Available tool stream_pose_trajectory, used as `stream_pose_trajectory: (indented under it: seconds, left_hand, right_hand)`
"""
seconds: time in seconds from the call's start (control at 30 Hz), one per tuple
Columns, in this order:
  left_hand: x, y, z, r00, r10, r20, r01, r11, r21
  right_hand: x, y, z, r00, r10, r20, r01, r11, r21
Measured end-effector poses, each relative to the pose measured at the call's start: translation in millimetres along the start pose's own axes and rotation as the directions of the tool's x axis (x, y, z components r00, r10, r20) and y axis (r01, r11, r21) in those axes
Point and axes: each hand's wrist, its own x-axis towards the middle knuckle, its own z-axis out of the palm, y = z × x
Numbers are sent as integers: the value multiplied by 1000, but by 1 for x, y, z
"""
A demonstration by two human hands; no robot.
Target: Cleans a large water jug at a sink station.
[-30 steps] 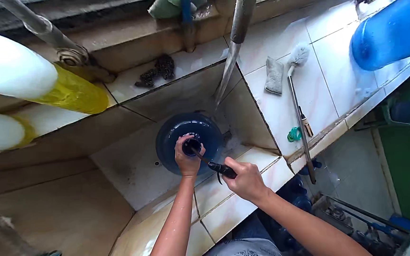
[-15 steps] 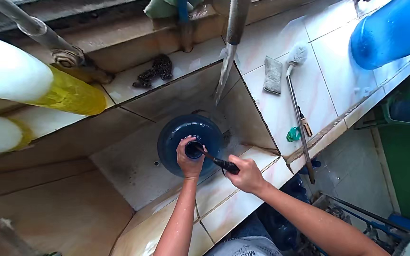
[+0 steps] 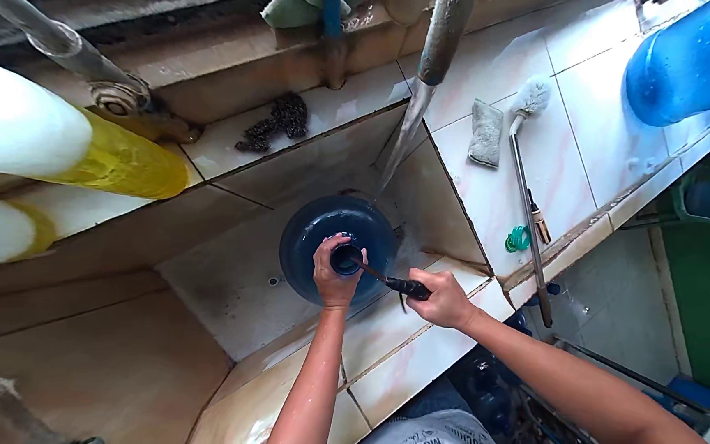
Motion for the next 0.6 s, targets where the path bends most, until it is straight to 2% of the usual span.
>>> stream_pose_trajectory:
  seconds: [0.03, 0.1, 0.17, 0.23, 0.27, 0.3, 0.33, 0.4, 0.5, 0.57, 0.6]
  left_hand:
    - [1, 0, 1, 1000, 0, -3, 0, 1000, 1]
    - [5, 2, -3, 999, 14, 52, -14, 1000, -13]
    - [17, 6, -18, 967, 20, 255, 1, 997, -79]
    - [35, 11, -28, 889, -2, 458, 65, 991, -121]
    - [32, 13, -26, 884, -23, 466, 91, 988, -124]
    - [25, 13, -20, 911, -29, 412, 86, 989, -119]
    - [18, 10, -12, 954, -12, 299, 43, 994, -96]
    - [6, 5, 1, 993, 36, 113, -33, 999, -30]
    - [4, 5, 5, 997, 55, 59, -56, 998, 11]
    - [12, 2, 3, 996, 63, 58, -64, 998, 13]
    - [14, 2, 2, 994, 62, 85, -62, 998, -2]
  right_hand:
    - [0, 0, -2, 1000, 0, 19, 0, 1000, -5]
    - [10, -18, -23, 963, 164, 212, -148, 985, -88]
    - [30, -37, -47, 859, 333, 389, -260, 938, -230]
    - [47, -45, -60, 813, 383, 438, -265, 914, -307]
    - [47, -41, -59, 838, 354, 415, -252, 926, -281]
    - [43, -34, -55, 884, 293, 363, -221, 948, -228]
    - [40, -25, -51, 931, 207, 299, -163, 973, -166]
    - [27, -9, -42, 979, 73, 190, -63, 996, -59]
    - [8, 13, -24, 993, -77, 86, 76, 997, 16]
    - [14, 10, -25, 986, -46, 158, 47, 999, -1]
    - [19, 1, -35, 966, 41, 257, -30, 998, -46]
